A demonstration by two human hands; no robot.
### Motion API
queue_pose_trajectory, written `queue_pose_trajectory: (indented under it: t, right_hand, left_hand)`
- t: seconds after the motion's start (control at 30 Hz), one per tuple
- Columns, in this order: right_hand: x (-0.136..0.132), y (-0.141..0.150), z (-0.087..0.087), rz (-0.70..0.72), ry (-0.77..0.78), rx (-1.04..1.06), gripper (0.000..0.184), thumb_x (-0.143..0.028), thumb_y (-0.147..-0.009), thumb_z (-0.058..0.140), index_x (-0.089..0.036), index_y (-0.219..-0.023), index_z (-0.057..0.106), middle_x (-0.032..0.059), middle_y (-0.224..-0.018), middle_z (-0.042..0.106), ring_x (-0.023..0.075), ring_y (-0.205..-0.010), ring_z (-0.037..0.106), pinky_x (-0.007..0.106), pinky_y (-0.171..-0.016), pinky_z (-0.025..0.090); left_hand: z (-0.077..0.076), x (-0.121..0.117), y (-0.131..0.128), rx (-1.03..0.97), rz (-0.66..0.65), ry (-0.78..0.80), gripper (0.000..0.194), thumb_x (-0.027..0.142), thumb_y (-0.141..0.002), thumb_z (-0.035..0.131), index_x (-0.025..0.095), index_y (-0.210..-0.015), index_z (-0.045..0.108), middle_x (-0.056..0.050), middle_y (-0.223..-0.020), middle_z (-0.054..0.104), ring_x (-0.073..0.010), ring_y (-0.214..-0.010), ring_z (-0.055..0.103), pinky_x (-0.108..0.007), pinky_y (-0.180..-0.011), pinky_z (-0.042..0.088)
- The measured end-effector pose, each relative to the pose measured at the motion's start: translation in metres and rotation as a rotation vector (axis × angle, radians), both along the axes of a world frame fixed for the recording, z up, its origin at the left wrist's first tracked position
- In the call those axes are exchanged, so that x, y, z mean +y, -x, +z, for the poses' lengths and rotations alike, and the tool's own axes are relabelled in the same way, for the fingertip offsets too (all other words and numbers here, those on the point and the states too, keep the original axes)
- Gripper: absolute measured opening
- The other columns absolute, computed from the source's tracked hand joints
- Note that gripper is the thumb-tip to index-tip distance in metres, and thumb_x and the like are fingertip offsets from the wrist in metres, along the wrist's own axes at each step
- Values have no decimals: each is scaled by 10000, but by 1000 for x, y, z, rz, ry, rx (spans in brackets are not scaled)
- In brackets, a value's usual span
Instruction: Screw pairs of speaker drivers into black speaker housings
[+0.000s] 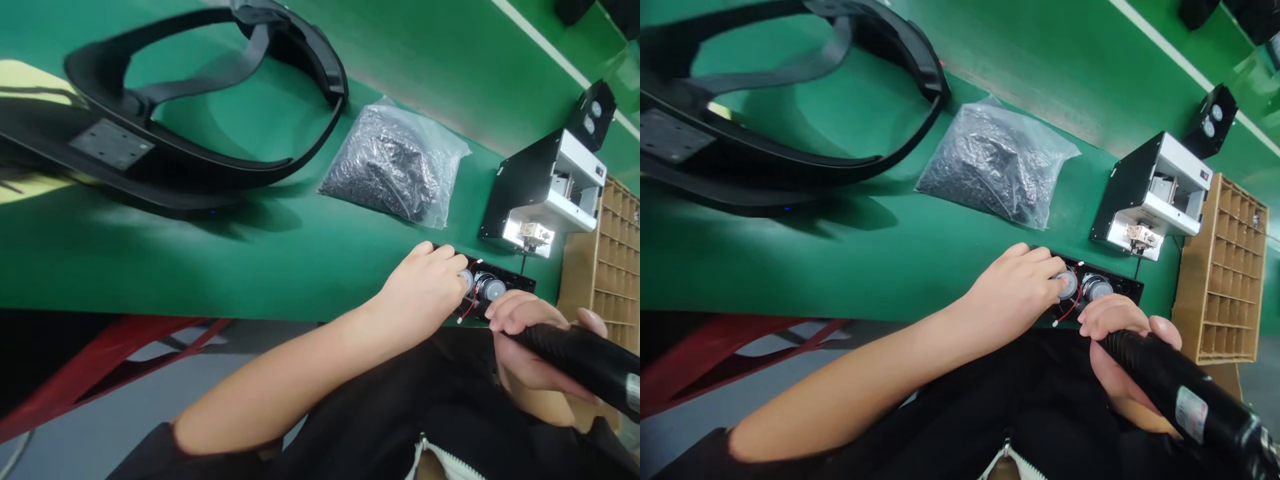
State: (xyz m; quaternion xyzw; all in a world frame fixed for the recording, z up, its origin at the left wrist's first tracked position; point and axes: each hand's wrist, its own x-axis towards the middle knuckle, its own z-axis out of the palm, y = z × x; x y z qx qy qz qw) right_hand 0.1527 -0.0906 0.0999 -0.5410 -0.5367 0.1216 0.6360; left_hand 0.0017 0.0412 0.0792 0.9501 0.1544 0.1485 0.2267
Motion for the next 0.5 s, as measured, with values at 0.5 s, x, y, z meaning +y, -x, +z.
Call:
queue_pose_trajectory:
  t: [0.5]
  right_hand:
    - [19,-4,0,-106,-143,190,774,-823,-1033,203,-321,-1407,659,-67,-647,650,139,-355,522,302,-356,510]
  left_hand:
    - [-3,4,3,-40,4,-27,113,118,-967,756,195,-884,751,-40,-967,756,-235,-859,584,-396,-718,302]
